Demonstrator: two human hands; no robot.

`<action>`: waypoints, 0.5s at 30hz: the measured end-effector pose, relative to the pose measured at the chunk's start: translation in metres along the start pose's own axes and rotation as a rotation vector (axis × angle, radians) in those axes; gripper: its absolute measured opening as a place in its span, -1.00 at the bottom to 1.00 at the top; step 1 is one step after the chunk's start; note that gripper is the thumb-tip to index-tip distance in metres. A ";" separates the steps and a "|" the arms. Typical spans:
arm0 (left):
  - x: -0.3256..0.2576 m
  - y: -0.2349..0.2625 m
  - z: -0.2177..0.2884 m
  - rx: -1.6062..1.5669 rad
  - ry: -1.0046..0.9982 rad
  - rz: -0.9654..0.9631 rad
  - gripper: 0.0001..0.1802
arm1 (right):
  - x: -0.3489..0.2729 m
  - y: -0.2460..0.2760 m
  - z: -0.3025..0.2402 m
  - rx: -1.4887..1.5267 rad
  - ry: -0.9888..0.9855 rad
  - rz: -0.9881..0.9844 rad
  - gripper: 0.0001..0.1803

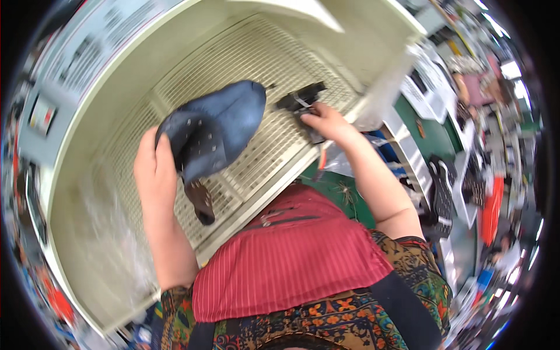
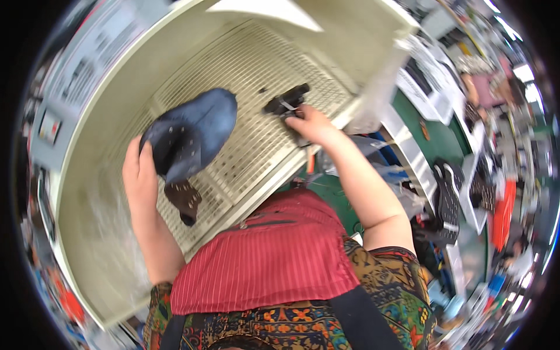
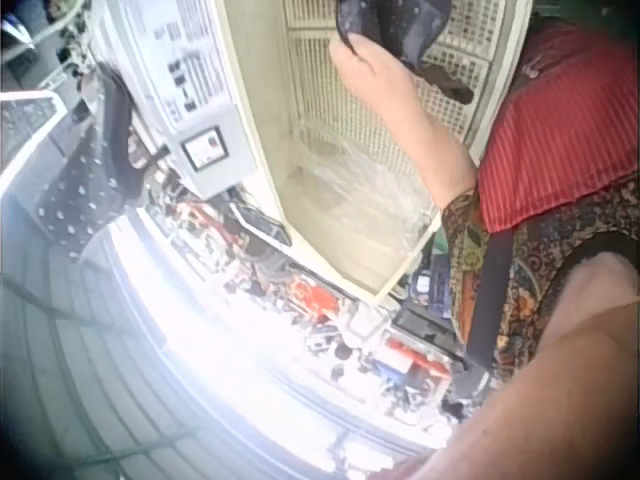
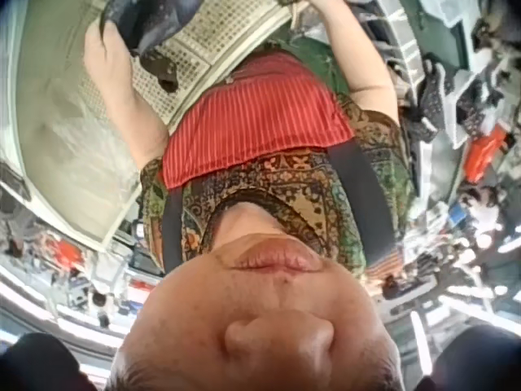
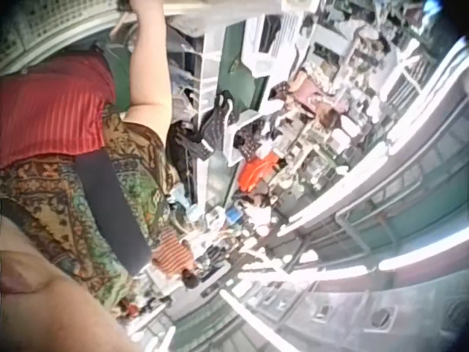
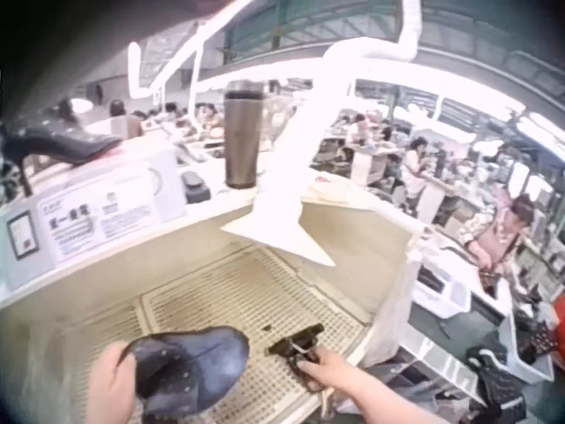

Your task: The person uses a handheld tool to attach small metallic studs to black shoe uppers on a perforated work surface. They repeatedly pick up shoe parts, apply the tool, and place the finished pieces into white baskets. The person also handles a roll of tape and a plastic bag during the process.

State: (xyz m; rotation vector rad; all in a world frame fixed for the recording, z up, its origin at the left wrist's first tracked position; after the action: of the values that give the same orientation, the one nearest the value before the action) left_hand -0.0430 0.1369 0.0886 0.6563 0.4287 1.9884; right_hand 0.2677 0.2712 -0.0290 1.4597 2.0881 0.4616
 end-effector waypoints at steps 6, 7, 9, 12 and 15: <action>0.004 -0.087 0.072 -0.575 0.109 -0.500 -0.76 | -0.073 0.048 0.021 0.082 0.261 0.011 -0.41; 0.003 -0.105 0.082 -0.604 0.105 -0.600 -0.76 | -0.089 0.055 0.028 0.101 0.293 0.016 -0.41; 0.002 -0.136 0.106 -0.634 0.118 -0.792 -0.77 | -0.128 0.071 0.017 0.267 0.246 0.061 -0.43; -0.003 -0.184 0.143 -0.681 0.132 -1.035 -0.78 | -0.144 0.088 0.055 0.327 0.215 0.231 -0.45; -0.009 -0.223 0.172 -0.677 0.144 -1.085 -0.77 | -0.167 0.113 0.072 0.343 0.096 0.455 -0.47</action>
State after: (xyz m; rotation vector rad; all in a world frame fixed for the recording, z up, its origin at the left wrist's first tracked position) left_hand 0.2190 0.2400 0.1004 -0.1676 0.1081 1.0087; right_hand 0.4397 0.1529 0.0167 2.1703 1.9695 0.3568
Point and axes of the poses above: each hand's wrist, its own x-axis towards the middle knuckle, its own y-axis out of the back of the hand, z = x × y, the point moved 2 cm from there along x, towards the middle knuckle, and after that the axes turned 2 degrees about x, right-handed, at the moved point
